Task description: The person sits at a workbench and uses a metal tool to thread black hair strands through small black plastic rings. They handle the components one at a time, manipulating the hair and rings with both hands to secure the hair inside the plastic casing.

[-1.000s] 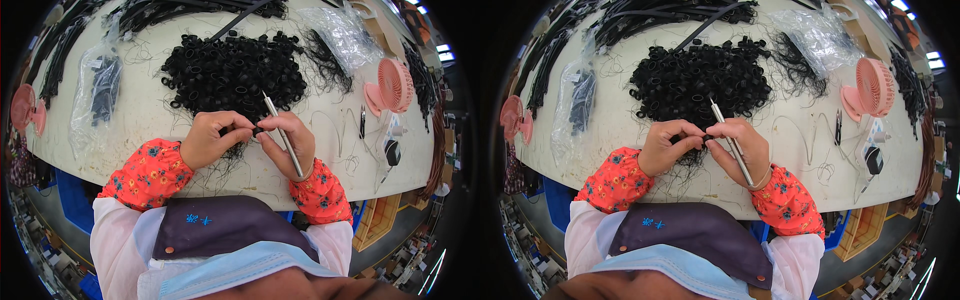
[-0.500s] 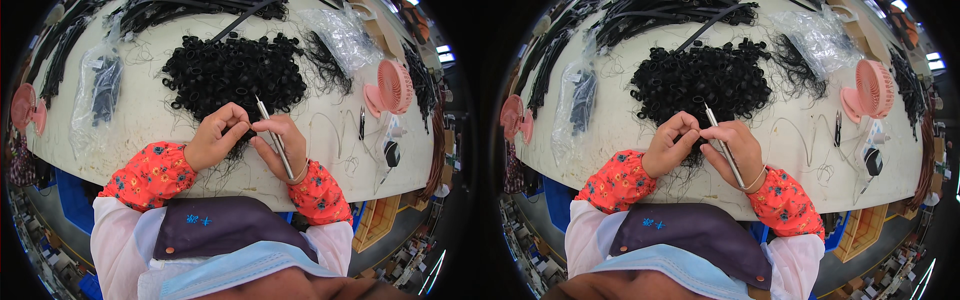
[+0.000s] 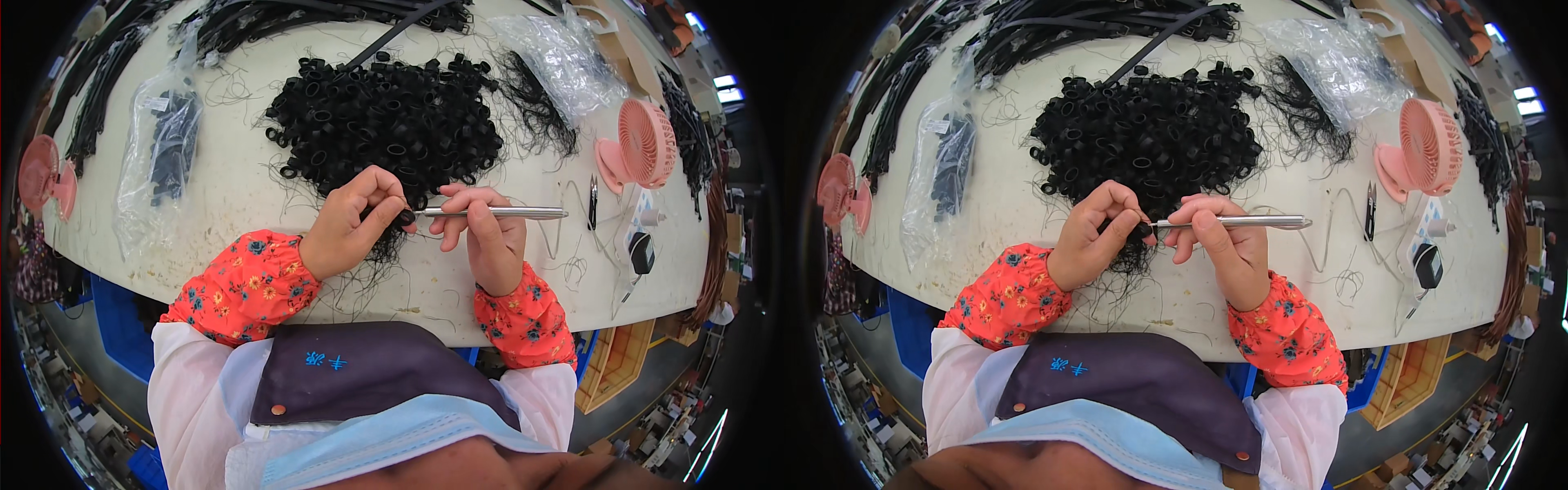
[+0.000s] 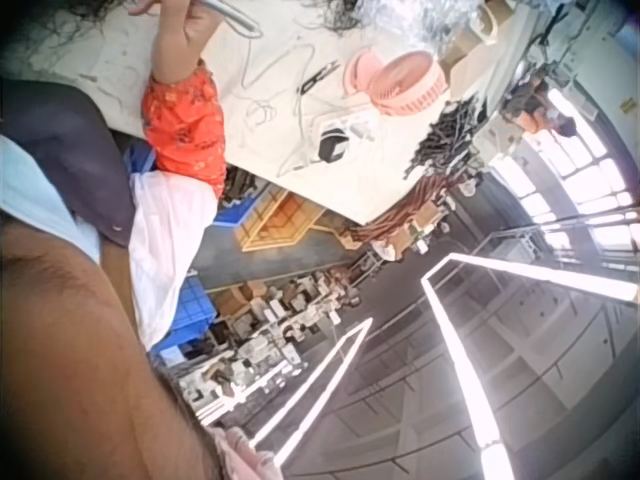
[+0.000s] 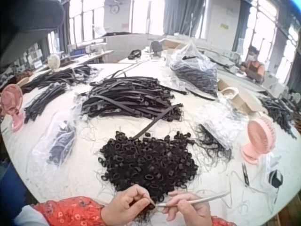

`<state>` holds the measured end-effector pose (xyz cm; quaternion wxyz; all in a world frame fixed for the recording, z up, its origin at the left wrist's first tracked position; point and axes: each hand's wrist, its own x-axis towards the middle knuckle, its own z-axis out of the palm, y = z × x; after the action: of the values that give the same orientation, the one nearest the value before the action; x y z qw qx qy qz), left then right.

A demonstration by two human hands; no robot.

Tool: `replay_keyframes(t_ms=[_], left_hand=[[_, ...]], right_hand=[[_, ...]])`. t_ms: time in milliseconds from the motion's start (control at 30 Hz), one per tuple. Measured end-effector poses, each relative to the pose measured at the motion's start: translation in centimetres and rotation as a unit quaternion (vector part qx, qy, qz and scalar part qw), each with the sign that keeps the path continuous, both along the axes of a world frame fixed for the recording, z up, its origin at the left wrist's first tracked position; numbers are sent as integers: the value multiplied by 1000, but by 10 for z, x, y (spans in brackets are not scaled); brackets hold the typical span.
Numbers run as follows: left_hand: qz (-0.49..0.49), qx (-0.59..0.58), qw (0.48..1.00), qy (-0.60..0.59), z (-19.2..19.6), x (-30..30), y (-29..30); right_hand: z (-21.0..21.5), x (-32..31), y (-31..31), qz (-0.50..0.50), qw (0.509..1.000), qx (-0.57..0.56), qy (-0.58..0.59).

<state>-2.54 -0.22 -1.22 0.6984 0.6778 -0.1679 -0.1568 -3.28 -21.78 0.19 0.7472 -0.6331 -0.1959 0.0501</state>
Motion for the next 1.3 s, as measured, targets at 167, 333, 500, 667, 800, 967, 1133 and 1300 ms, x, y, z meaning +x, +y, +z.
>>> replay_keyframes(t_ms=[167,333,500,667,800,967,1133,1300], left_hand=[[25,-7,999,-20,0,-2,-3],[24,1,999,-27,1,-2,-3],[23,-10,999,-25,0,-2,-4],[23,-11,999,-28,0,-2,-4],[33,-18,999,-12,0,-2,-4],[42,-5,999,-20,2,0,-5],[42,38,997,-55,1,-1,-4],[79,8,993,-89,-8,4,-2]], right_hand=[[0,-1,2,9,1000,4,5],[1,-3,3,11,1000,14,26],[0,-3,3,15,999,17,31],[-1,-3,2,19,999,15,28],[-2,-3,1,11,999,29,10],[-2,-8,12,-92,981,-147,-90],[-6,-3,23,-138,918,-263,-263],[0,-3,16,-177,927,-256,-208]])
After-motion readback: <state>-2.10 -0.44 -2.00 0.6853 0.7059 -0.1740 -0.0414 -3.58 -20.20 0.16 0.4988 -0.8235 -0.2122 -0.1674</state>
